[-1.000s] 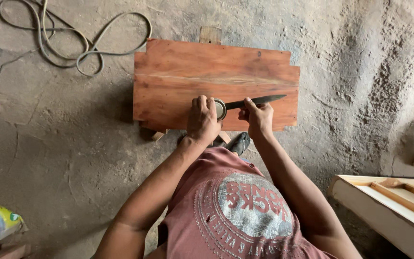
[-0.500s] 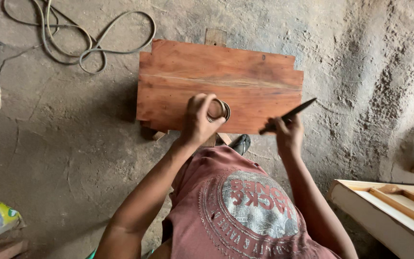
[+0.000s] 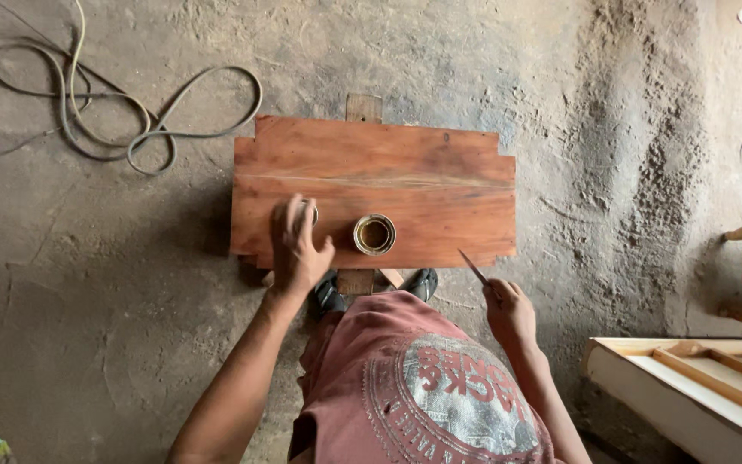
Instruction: The person applies a liquid substance to a wooden board by hand using a small piece of material, repeatedly dipping the material into a small open can and wiping it across the wood surface.
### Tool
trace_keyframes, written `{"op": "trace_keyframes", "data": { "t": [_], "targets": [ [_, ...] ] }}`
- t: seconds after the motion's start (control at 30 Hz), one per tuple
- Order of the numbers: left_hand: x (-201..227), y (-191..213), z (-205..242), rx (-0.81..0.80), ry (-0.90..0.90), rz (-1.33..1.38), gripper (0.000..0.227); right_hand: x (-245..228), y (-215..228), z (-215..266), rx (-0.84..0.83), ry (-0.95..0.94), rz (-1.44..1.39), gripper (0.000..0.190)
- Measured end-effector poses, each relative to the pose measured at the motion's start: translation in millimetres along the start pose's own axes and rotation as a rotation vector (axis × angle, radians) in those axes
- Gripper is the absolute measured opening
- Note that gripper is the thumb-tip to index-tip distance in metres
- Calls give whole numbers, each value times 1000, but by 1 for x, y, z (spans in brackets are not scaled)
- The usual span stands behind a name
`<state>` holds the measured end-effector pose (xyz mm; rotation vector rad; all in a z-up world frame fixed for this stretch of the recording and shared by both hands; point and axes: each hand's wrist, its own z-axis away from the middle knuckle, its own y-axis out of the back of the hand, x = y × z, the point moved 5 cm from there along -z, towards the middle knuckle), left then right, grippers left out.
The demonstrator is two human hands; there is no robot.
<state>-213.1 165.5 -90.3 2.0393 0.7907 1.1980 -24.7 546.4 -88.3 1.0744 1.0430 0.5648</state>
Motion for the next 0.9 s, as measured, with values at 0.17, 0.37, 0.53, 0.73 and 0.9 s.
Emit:
{"op": "trace_keyframes", "data": {
  "t": [0.17,0.37,0.53,0.73,0.9],
  "targets": [
    [36,-34,22,-132,-10,389,101,-46,-1,-6,-112,72,-14,19],
    [31,-56,30,-113,24,309,99,-82,-3,-14,-287,206,87,22],
    [23,-44,40,-105,-53,347,90,-85,-6,-10,-372,159,61,21],
    [0,-19,51,-58,44,218,63,-85,-7,-12,-353,180,56,20],
    [-57,19,41,219,279,-46,67,-85,-9,-13,-307,237,66,20]
  ]
}}
